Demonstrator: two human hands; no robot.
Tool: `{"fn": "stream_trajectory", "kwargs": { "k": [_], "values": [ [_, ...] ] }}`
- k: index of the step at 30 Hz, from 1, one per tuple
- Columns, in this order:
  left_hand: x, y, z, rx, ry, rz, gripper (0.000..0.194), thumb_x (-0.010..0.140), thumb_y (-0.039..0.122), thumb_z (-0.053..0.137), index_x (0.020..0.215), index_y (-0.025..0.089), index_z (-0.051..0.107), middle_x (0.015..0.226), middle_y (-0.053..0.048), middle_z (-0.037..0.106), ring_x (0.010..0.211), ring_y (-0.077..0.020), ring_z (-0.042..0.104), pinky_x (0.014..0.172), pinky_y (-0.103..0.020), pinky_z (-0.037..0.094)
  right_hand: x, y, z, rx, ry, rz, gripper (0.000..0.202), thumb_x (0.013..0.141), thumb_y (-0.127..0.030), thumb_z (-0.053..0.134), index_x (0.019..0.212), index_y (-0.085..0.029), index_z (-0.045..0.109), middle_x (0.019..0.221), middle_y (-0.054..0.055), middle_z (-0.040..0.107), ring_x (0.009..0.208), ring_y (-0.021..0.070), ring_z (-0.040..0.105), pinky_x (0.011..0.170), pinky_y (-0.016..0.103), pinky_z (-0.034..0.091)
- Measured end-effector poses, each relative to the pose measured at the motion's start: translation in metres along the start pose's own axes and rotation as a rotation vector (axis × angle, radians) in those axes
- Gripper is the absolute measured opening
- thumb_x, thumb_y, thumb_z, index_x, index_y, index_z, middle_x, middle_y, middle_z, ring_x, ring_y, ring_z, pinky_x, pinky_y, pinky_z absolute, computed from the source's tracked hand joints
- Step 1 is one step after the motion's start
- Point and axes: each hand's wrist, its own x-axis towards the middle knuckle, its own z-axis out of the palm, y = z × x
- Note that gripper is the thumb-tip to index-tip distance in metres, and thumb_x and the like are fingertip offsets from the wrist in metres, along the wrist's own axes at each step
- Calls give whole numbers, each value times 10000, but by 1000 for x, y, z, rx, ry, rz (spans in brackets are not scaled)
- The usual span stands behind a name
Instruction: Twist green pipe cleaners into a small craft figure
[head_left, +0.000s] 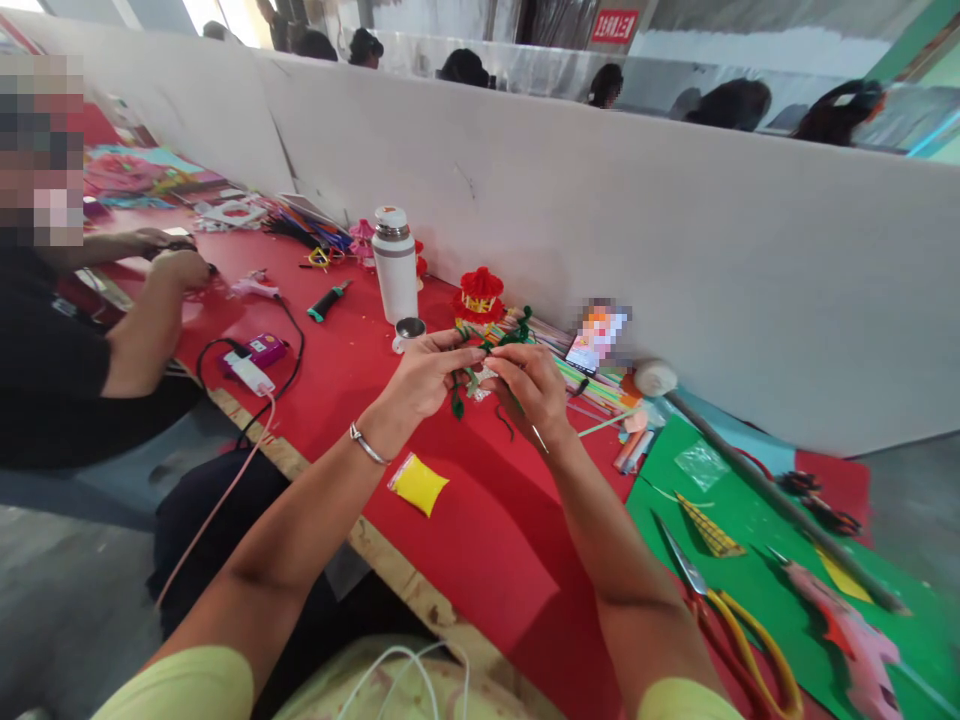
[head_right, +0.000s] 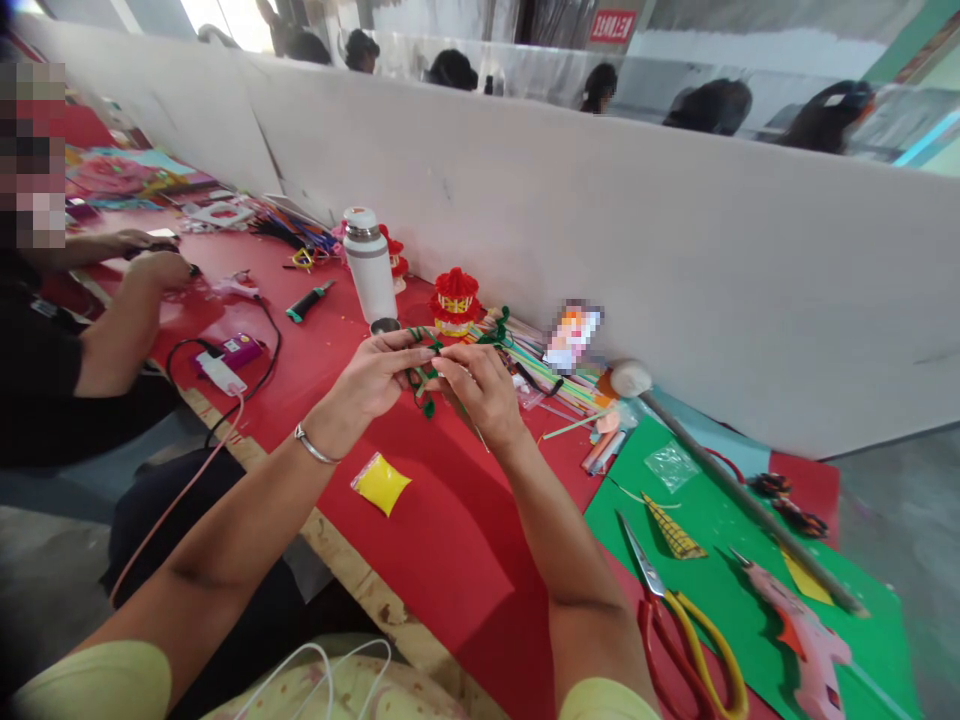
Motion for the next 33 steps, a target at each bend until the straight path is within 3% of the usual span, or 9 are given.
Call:
{"fn": "stream_trajectory", "kwargs": {
  "k": [3, 5, 9, 13, 17, 20, 23, 28, 33],
  "values": [
    [2, 4, -6, -82, -60, -105, 355, 544, 184, 970, 857, 129, 811, 732, -37, 760, 630, -142, 709, 586, -257, 585, 3, 5, -5, 139, 4, 1, 228, 974, -371, 755, 1201, -349, 774, 1209, 91, 805, 1120, 270, 767, 1003, 487, 608],
    [4, 9, -12, -10, -78, -115, 372, 558, 153, 953, 911, 121, 838, 720, -40, 763, 591, -127, 692, 544, -234, 552, 8, 6, -14, 257, -56, 35, 229, 963, -389, 771, 1187, -349, 794, 1211, 80, 821, 1110, 261, 783, 1001, 463, 619],
    [11, 15, -25, 240, -99, -87, 291, 583, 146, 918, 867, 121, 857, 683, -53, 763, 515, -110, 644, 474, -214, 483, 19, 1, -35, 396, -189, 205, 192, 981, -430, 741, 1116, -323, 826, 1130, 62, 853, 1114, 258, 797, 1020, 443, 629],
    [16, 14, -30, 382, -140, -53, 202, 595, 140, 869, 797, 141, 855, 635, -49, 744, 500, -112, 627, 441, -201, 429, 20, -4, -49, 576, -234, 403, 229, 989, -477, 719, 1062, -292, 834, 1094, 54, 856, 1071, 246, 800, 1018, 431, 639],
    [13, 13, -25, 298, -215, -148, 246, 560, 149, 869, 804, 126, 856, 638, -60, 741, 476, -124, 622, 423, -218, 443, 14, 2, -39, 848, -193, 594, 330, 954, -572, 732, 985, -257, 824, 1037, 70, 850, 905, 227, 802, 874, 401, 676],
    [8, 10, -17, 162, -224, -197, 283, 554, 181, 892, 828, 123, 848, 671, -61, 747, 469, -123, 617, 425, -236, 471, 8, 7, -16, 1044, -44, 644, 475, 861, -720, 755, 897, -247, 790, 918, 56, 834, 727, 189, 762, 710, 350, 664],
    [4, 5, -9, 100, -131, -131, 271, 580, 210, 912, 829, 139, 829, 642, -35, 711, 502, -117, 615, 418, -221, 439, 6, 8, 3, 973, 112, 579, 409, 913, -689, 717, 960, -292, 805, 1025, 42, 838, 796, 179, 774, 722, 329, 649],
    [2, -3, -2, 148, -53, -23, 336, 581, 289, 959, 835, 130, 807, 634, -18, 676, 485, -92, 561, 424, -231, 406, 10, 3, 3, 590, 136, 333, 239, 920, -514, 799, 1084, -349, 850, 1213, 40, 839, 1160, 252, 772, 1059, 435, 608],
    [1, -7, -3, 328, 19, 189, 223, 715, 325, 887, 743, 148, 754, 599, 6, 621, 481, -70, 490, 434, -225, 320, 9, 3, -3, 639, 164, 387, 256, 963, -536, 738, 1091, -340, 842, 1159, 38, 852, 1066, 250, 794, 964, 426, 641]
  ]
}}
